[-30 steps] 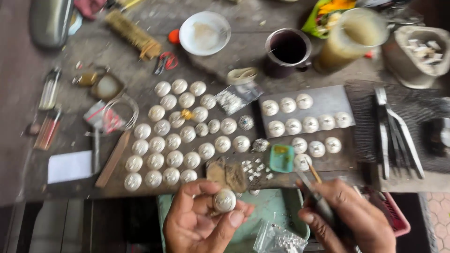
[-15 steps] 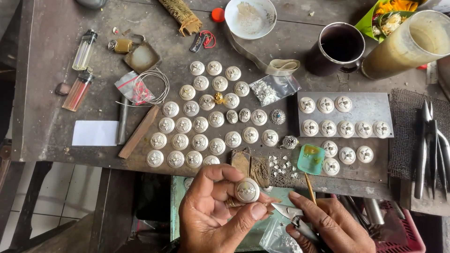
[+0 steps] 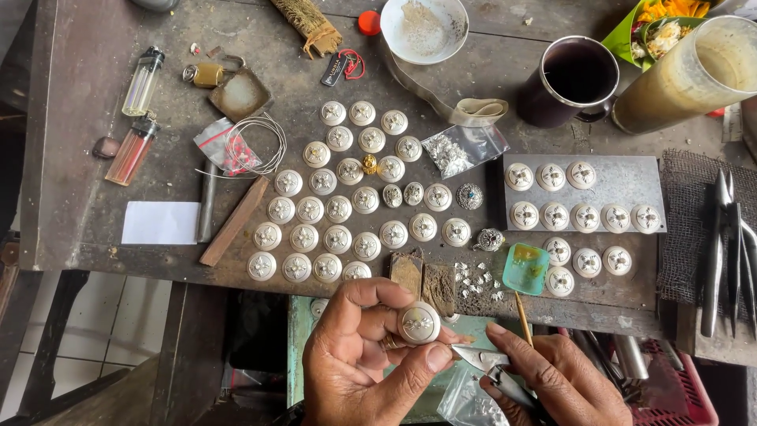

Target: Applying adhesive to small silver-colored jewelry bases and precisely placing decorative stones using tweezers and an applicator.

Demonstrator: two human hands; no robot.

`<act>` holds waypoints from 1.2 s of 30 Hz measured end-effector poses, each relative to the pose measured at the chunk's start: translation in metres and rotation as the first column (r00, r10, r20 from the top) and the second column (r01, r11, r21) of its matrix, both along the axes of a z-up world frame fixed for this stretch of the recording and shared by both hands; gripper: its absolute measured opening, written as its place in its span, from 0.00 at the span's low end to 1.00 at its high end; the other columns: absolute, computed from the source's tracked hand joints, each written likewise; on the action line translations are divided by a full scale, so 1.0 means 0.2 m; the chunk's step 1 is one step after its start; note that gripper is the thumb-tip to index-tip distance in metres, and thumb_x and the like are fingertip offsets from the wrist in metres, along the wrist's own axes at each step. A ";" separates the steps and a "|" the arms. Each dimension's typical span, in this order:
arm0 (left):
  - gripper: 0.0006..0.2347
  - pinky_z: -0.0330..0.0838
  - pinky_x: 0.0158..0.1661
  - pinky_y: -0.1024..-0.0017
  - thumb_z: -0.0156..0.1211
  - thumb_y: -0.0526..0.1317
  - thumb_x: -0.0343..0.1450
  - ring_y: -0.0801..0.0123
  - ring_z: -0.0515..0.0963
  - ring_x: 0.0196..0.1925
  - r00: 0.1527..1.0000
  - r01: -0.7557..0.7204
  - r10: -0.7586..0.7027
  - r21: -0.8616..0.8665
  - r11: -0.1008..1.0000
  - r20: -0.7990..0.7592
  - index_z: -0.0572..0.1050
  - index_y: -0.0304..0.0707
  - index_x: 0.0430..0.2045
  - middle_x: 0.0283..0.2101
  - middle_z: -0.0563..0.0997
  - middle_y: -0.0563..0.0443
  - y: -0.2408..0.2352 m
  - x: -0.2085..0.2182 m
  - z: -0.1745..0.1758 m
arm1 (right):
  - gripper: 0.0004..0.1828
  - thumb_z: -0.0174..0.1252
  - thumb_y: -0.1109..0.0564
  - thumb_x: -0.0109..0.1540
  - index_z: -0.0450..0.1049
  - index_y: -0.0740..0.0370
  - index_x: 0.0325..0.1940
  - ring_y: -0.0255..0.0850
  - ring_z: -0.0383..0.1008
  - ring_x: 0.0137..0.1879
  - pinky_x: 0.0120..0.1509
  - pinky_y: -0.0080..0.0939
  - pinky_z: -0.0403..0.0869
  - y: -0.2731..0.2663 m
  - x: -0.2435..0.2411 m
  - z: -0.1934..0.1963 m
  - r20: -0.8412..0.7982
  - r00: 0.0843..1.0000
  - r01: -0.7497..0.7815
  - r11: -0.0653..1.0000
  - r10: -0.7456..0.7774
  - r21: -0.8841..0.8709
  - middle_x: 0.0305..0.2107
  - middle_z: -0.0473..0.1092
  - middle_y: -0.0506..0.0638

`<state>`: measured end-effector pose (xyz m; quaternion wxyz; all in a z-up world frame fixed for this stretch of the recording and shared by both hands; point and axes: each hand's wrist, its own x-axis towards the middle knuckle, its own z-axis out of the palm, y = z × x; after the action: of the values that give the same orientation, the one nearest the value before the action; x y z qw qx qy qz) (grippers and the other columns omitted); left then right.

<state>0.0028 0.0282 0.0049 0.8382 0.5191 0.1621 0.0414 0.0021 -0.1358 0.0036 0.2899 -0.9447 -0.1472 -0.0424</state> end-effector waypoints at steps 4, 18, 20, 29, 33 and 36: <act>0.14 0.76 0.29 0.77 0.63 0.33 0.56 0.63 0.84 0.26 1.000 0.002 -0.002 0.015 1.000 0.009 0.66 0.37 0.30 0.23 0.82 0.41 0.00 0.00 0.01 | 0.23 0.61 0.57 0.46 0.71 0.52 0.47 0.26 0.68 0.29 0.56 0.32 0.64 0.00 0.01 -0.01 0.078 0.996 -0.042 0.999 0.043 -0.008 0.25 0.67 0.42; 0.14 0.78 0.28 0.75 0.64 0.33 0.55 0.62 0.84 0.25 0.999 -0.032 0.032 0.009 0.999 0.001 0.67 0.36 0.30 0.22 0.80 0.43 -0.01 0.00 -0.01 | 0.22 0.59 0.52 0.50 0.69 0.54 0.48 0.23 0.69 0.30 0.58 0.32 0.63 -0.08 0.03 -0.10 0.193 0.962 -0.181 0.980 0.193 -0.080 0.26 0.66 0.40; 0.14 0.78 0.29 0.72 0.63 0.31 0.55 0.61 0.83 0.26 0.998 -0.056 0.057 -0.040 0.998 0.030 0.67 0.34 0.30 0.22 0.79 0.42 -0.02 0.00 -0.02 | 0.22 0.59 0.52 0.50 0.69 0.55 0.48 0.23 0.68 0.30 0.58 0.33 0.64 -0.08 0.03 -0.11 0.212 0.955 -0.191 0.977 0.207 -0.097 0.25 0.66 0.40; 0.15 0.83 0.26 0.67 0.65 0.28 0.51 0.52 0.85 0.18 0.983 -0.164 0.158 -0.061 0.985 -0.097 0.70 0.33 0.29 0.18 0.80 0.35 -0.07 0.00 -0.01 | 0.12 0.59 0.53 0.47 0.73 0.57 0.33 0.28 0.64 0.21 0.33 0.22 0.65 -0.04 0.06 0.03 0.043 0.998 0.023 0.971 -0.034 0.239 0.19 0.68 0.43; 0.15 0.84 0.27 0.65 0.63 0.26 0.51 0.51 0.87 0.19 0.983 -0.114 0.119 0.041 0.993 -0.142 0.70 0.35 0.29 0.17 0.82 0.35 -0.08 -0.02 -0.05 | 0.20 0.65 0.57 0.41 0.64 0.59 0.31 0.30 0.72 0.33 0.38 0.23 0.69 -0.17 0.07 0.03 -0.107 0.935 0.342 0.783 -0.337 0.520 0.26 0.69 0.45; 0.16 0.85 0.30 0.61 0.61 0.23 0.52 0.48 0.87 0.20 0.986 -0.051 0.054 0.027 0.998 -0.155 0.69 0.36 0.29 0.17 0.82 0.33 -0.09 -0.04 -0.11 | 0.18 0.62 0.64 0.46 0.62 0.65 0.35 0.33 0.70 0.29 0.33 0.25 0.68 -0.29 0.16 0.10 -0.044 0.897 0.400 0.765 -0.440 0.504 0.27 0.67 0.51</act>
<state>-0.0047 0.0112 -0.0164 0.8155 0.5260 0.2403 0.0246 0.0336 -0.1934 0.0233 0.5021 -0.8430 0.0729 -0.1789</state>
